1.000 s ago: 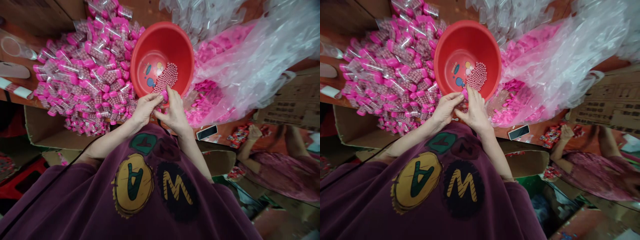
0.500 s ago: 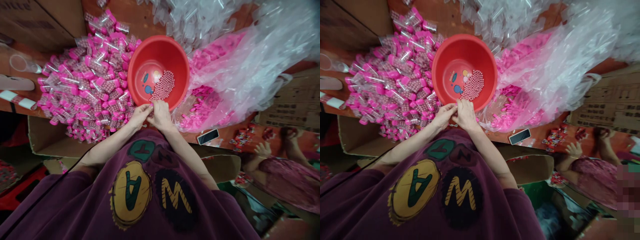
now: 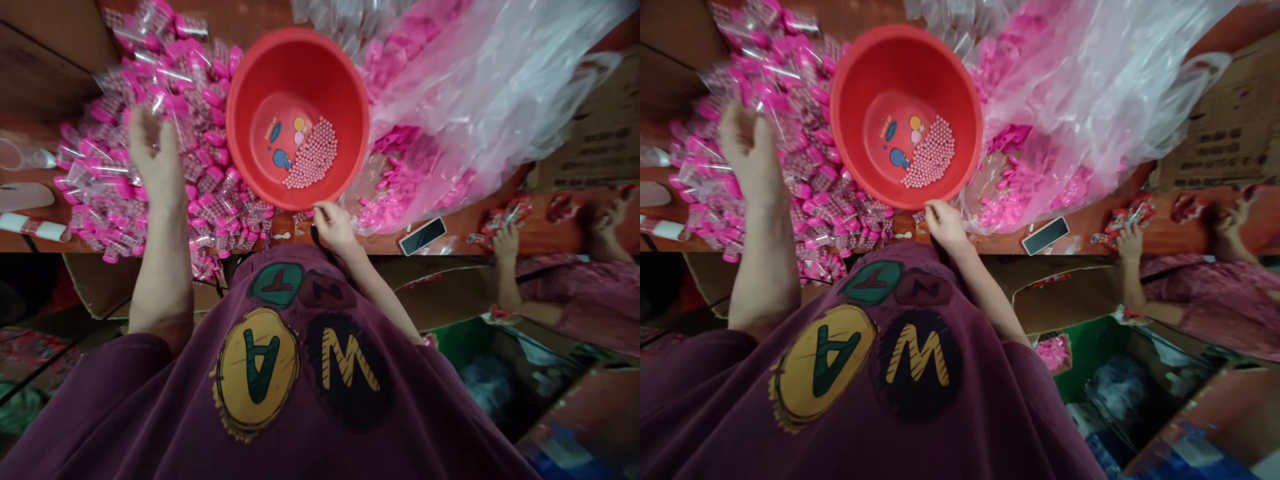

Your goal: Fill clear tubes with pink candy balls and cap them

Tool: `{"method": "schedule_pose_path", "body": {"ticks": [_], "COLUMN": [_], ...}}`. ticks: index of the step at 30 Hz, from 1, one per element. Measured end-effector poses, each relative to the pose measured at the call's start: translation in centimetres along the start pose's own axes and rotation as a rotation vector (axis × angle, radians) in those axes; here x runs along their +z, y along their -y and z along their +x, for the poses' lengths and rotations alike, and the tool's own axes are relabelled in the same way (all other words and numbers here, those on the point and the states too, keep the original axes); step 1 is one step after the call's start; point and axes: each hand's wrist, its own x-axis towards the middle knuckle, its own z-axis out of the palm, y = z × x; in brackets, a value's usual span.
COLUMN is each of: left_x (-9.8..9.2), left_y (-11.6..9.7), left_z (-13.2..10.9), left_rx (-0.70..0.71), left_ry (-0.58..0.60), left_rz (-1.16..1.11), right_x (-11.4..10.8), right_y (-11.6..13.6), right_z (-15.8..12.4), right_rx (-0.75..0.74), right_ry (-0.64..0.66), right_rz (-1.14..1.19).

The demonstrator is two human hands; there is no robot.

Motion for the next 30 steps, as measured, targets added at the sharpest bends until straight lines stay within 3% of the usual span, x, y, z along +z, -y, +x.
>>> {"method": "schedule_pose_path", "body": {"ticks": [2,4,6,8,9,11,16,20,26,28,30], "left_x": [-0.7,-0.7,0.1,2.1,3.4,6.6,13.6,15.4,14.8,12.9,9.6], "left_y": [1.6,3.4,5.1,6.6,7.2,8.0,9.1,10.1,10.7,9.9,8.6], "left_z": [-1.1,-4.8,-9.7,-14.0,-15.6,-17.6,-20.0,-20.6,-19.6,-19.0,-18.2], "left_rx": [0.303,0.431,0.375,0.327,0.339,0.401,0.626,0.708,0.816,0.858,0.924], "left_ry": [-0.154,-0.187,0.267,0.868,1.058,1.202,1.306,1.266,1.368,1.371,1.294], "left_rz": [0.071,0.080,0.160,0.217,0.261,0.387,0.663,0.783,0.787,0.823,0.853], "right_x": [-0.3,-0.2,0.5,1.4,1.9,2.8,4.3,3.7,2.7,2.5,1.8], "right_y": [-3.2,-5.4,-6.4,-6.6,-6.6,-6.7,-8.2,-10.0,-11.7,-10.5,-8.3], "right_z": [-1.2,-2.2,-2.9,-3.3,-3.3,-3.2,-2.8,-3.4,-2.3,-1.2,-0.4], "right_rx": [0.132,0.194,0.214,0.252,0.282,0.330,0.339,0.359,0.438,0.487,0.543], "right_ry": [-0.024,0.042,0.116,0.138,0.128,0.093,0.061,0.078,0.117,0.137,0.158], "right_rz": [-0.077,-0.156,-0.219,-0.251,-0.237,-0.150,0.030,0.149,0.290,0.348,0.426]}}
